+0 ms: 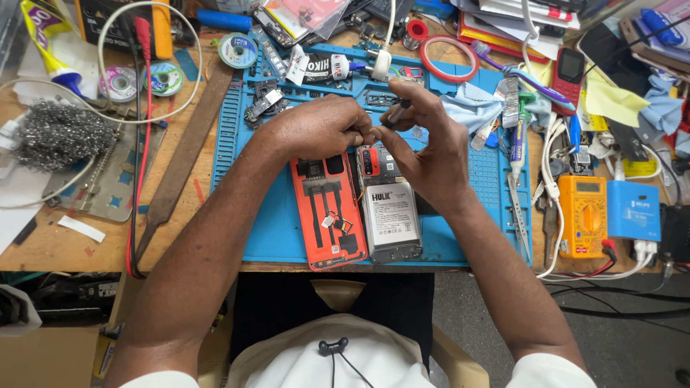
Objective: The person sits at a cluttered repair bench and works on a smartphone. They pry open the phone's back cover, lift out the battery, and use a screwdriver to unscrew and manipulate internal components, handling small parts on the blue work mat.
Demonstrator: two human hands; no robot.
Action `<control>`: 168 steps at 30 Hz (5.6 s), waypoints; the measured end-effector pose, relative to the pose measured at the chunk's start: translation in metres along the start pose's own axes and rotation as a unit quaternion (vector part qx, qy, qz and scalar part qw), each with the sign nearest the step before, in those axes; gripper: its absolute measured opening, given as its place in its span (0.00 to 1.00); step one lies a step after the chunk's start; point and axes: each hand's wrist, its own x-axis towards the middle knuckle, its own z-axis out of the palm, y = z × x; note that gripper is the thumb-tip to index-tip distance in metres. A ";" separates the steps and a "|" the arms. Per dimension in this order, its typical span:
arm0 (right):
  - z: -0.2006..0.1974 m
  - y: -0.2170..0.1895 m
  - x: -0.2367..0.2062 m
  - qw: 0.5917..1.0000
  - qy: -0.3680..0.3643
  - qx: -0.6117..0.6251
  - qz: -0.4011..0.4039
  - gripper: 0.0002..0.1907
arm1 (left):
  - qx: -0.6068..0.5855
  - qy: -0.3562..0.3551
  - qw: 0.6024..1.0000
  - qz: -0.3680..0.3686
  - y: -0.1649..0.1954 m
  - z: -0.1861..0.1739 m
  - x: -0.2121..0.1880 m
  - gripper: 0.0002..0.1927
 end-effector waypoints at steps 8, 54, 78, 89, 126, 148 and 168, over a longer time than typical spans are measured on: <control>-0.011 0.004 0.002 1.000 -0.005 -0.020 -0.009 0.33 | -0.104 0.017 0.991 0.081 -0.003 -0.009 -0.008 0.22; 0.002 0.003 -0.004 0.997 0.037 0.063 0.007 0.38 | -0.288 0.017 0.955 0.065 0.005 -0.005 0.001 0.36; 0.006 0.011 -0.007 0.988 0.010 0.149 0.047 0.41 | -0.169 0.044 0.983 0.063 0.014 -0.020 -0.006 0.31; -0.005 0.012 -0.007 0.983 0.051 0.172 0.032 0.36 | -0.045 0.025 0.996 0.077 0.003 -0.015 -0.006 0.14; -0.021 0.001 -0.001 1.000 0.012 0.010 0.007 0.27 | -0.221 0.052 0.962 0.149 0.007 0.000 0.000 0.37; -0.018 0.001 -0.002 0.999 0.040 0.011 -0.018 0.28 | -0.273 0.056 0.958 0.062 0.020 -0.002 0.001 0.33; -0.015 0.005 -0.004 0.995 0.029 0.098 0.014 0.29 | -0.188 0.047 0.981 -0.006 0.014 0.003 0.004 0.33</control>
